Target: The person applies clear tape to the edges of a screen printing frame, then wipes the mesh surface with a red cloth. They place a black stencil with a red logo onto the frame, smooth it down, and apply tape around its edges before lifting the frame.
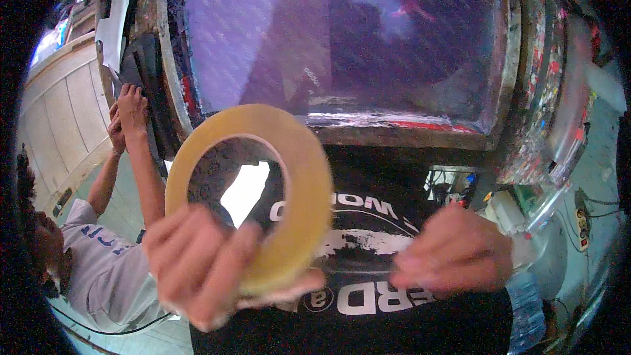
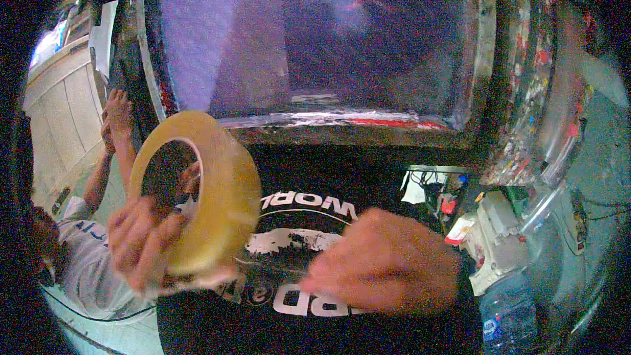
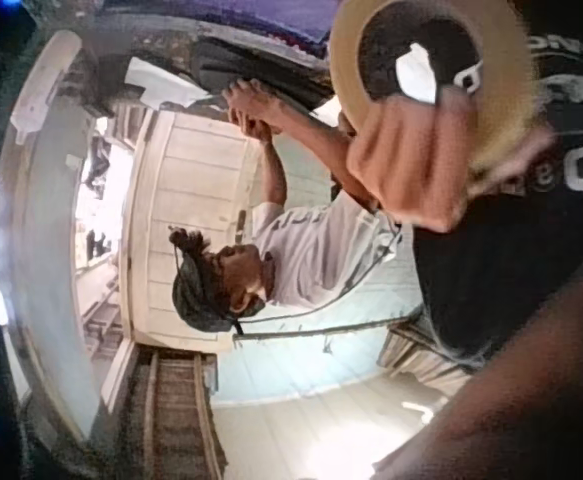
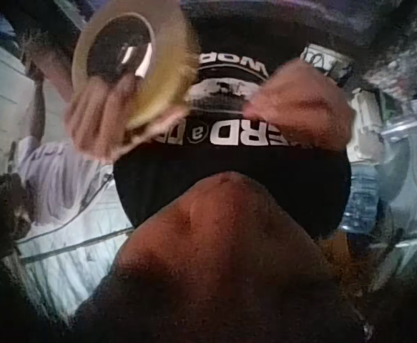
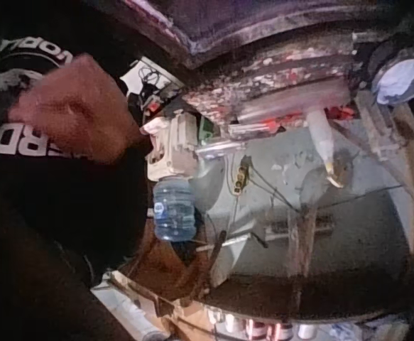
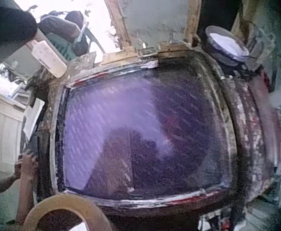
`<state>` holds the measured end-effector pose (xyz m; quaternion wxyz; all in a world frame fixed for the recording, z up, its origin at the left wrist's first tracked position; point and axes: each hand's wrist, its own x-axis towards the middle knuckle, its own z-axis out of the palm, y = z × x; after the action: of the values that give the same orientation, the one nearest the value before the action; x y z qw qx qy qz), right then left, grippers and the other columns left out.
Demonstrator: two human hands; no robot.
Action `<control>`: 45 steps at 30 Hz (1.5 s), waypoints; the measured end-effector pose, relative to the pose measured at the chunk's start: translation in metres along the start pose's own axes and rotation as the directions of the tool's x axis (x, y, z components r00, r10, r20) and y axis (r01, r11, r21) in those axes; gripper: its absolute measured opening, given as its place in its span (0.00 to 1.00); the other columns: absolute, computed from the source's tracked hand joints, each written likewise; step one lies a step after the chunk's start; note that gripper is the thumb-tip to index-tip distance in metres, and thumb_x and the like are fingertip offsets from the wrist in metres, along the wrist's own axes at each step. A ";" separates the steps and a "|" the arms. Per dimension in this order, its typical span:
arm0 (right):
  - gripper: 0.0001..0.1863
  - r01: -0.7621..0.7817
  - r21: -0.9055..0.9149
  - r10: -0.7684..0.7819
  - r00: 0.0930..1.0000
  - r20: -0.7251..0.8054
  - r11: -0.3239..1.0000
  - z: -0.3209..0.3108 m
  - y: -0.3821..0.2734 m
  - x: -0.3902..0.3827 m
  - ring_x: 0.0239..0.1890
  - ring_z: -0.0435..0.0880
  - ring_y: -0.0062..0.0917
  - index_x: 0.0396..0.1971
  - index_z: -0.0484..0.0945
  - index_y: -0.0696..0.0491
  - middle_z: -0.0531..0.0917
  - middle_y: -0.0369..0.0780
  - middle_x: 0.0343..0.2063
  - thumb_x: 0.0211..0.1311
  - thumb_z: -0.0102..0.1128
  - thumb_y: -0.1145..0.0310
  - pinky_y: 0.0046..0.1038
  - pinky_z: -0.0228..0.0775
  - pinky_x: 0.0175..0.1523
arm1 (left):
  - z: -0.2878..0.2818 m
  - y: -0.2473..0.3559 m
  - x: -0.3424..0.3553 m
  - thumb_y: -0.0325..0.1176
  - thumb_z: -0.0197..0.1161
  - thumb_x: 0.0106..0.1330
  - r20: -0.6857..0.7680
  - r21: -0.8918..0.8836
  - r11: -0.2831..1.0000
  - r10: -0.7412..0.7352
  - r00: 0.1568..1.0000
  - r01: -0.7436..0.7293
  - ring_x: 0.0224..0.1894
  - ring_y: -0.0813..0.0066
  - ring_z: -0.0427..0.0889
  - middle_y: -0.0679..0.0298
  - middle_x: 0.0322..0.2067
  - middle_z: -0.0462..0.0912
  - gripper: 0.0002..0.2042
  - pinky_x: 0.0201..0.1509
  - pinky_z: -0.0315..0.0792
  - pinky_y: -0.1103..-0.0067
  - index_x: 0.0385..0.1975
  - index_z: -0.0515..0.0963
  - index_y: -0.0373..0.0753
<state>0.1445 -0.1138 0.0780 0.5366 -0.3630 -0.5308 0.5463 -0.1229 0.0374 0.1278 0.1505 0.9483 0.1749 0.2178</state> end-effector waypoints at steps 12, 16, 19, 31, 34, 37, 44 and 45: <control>0.18 0.425 -0.233 -0.468 0.864 -0.184 0.875 0.014 -0.020 0.003 0.28 0.89 0.23 0.28 0.80 0.53 0.88 0.37 0.25 0.41 0.83 0.81 0.20 0.76 0.25 | -0.037 0.024 0.027 0.21 0.62 0.61 0.083 -0.018 0.989 0.145 0.986 -0.143 0.20 0.68 0.87 0.57 0.17 0.83 0.05 0.19 0.80 0.77 0.24 0.76 0.29; 0.17 0.233 -0.277 -0.250 0.968 -0.027 0.932 0.004 -0.055 0.013 0.35 0.89 0.26 0.35 0.76 0.52 0.87 0.37 0.32 0.53 0.79 0.75 0.24 0.79 0.32 | -0.051 0.027 0.033 0.21 0.62 0.65 0.146 0.019 0.994 0.103 0.984 -0.106 0.22 0.67 0.88 0.56 0.19 0.84 0.05 0.19 0.79 0.76 0.28 0.75 0.29; 0.12 0.156 0.047 -0.160 0.984 0.076 0.987 -0.004 -0.034 0.003 0.38 0.89 0.30 0.37 0.78 0.54 0.87 0.42 0.37 0.59 0.74 0.72 0.29 0.82 0.37 | -0.058 0.028 0.029 0.21 0.61 0.67 0.182 0.043 0.993 0.097 0.978 -0.106 0.22 0.67 0.88 0.56 0.21 0.85 0.04 0.20 0.80 0.75 0.31 0.74 0.29; 0.20 -0.143 -0.347 -0.112 0.777 -0.620 0.927 -0.044 0.029 -0.022 0.27 0.83 0.29 0.43 0.75 0.57 0.80 0.42 0.23 0.51 0.68 0.89 0.28 0.77 0.33 | 0.013 -0.035 0.005 0.33 0.77 0.48 -0.059 0.208 0.971 -0.111 0.992 0.121 0.17 0.68 0.75 0.63 0.17 0.75 0.13 0.24 0.71 0.74 0.21 0.78 0.35; 0.22 -0.445 -0.367 0.022 0.659 -0.751 0.817 -0.045 0.022 -0.028 0.29 0.84 0.27 0.46 0.77 0.58 0.81 0.42 0.25 0.50 0.69 0.90 0.28 0.78 0.36 | 0.085 -0.106 0.016 0.36 0.79 0.51 -0.119 0.251 0.960 -0.093 0.988 0.121 0.18 0.65 0.74 0.62 0.18 0.74 0.15 0.26 0.68 0.73 0.22 0.78 0.36; 0.15 -0.445 -0.405 0.014 0.686 -0.727 0.799 -0.049 0.020 -0.032 0.32 0.85 0.26 0.40 0.81 0.60 0.83 0.42 0.31 0.53 0.68 0.89 0.26 0.78 0.41 | 0.125 -0.139 -0.006 0.41 0.81 0.52 -0.176 0.240 0.958 -0.117 0.977 0.158 0.24 0.63 0.74 0.61 0.21 0.73 0.19 0.29 0.66 0.71 0.27 0.77 0.36; 0.08 -0.408 -0.396 -0.043 0.650 -0.759 0.823 -0.059 0.023 -0.037 0.33 0.83 0.25 0.37 0.82 0.60 0.82 0.42 0.33 0.59 0.67 0.86 0.26 0.78 0.41 | 0.147 -0.147 -0.025 0.40 0.82 0.51 -0.130 0.225 0.941 -0.228 0.965 0.252 0.32 0.60 0.77 0.62 0.28 0.78 0.19 0.37 0.69 0.66 0.29 0.76 0.37; 0.08 -0.402 -0.400 -0.054 0.646 -0.761 0.824 -0.058 0.024 -0.039 0.33 0.83 0.25 0.37 0.82 0.60 0.83 0.42 0.33 0.59 0.67 0.85 0.26 0.78 0.41 | 0.145 -0.145 -0.022 0.40 0.81 0.52 -0.142 0.226 0.943 -0.218 0.966 0.246 0.33 0.59 0.78 0.61 0.29 0.79 0.19 0.39 0.70 0.65 0.30 0.76 0.37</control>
<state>0.2023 -0.1376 0.0378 0.5237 -0.7397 -0.3550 0.2291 -0.1127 0.1277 -0.0569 0.0483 0.9182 0.3189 0.2299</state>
